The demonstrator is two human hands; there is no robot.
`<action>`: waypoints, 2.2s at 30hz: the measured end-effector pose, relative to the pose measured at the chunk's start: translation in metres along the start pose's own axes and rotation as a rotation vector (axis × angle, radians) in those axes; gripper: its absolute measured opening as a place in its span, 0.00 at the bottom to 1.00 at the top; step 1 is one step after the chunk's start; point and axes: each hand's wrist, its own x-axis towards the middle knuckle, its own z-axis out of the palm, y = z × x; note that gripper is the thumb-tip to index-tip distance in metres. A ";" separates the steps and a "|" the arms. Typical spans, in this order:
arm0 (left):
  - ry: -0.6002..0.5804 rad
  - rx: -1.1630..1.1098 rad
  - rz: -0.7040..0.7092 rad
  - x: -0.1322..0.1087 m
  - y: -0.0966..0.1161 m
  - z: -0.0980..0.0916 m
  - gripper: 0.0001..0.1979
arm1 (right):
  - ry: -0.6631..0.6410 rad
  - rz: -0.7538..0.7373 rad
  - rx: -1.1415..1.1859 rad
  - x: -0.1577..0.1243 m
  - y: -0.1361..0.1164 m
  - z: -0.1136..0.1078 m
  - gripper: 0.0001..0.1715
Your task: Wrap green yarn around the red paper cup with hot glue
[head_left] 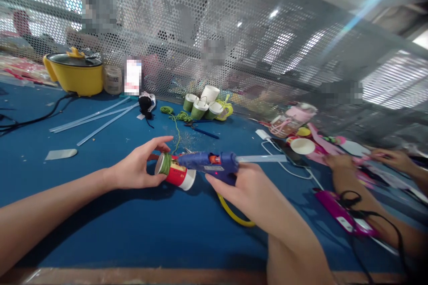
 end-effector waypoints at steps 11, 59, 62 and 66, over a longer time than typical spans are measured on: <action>0.025 -0.030 -0.082 0.002 -0.002 -0.001 0.36 | -0.096 0.022 -0.023 -0.003 -0.003 0.002 0.14; 0.000 0.101 0.089 -0.001 0.001 -0.001 0.36 | -0.013 -0.015 0.012 0.006 0.001 0.004 0.10; -0.007 0.106 0.098 -0.001 0.001 -0.001 0.36 | -0.009 -0.006 0.029 0.009 0.002 0.005 0.09; -0.014 0.119 0.109 -0.002 0.001 -0.002 0.36 | 0.006 0.000 0.029 0.012 0.001 0.007 0.09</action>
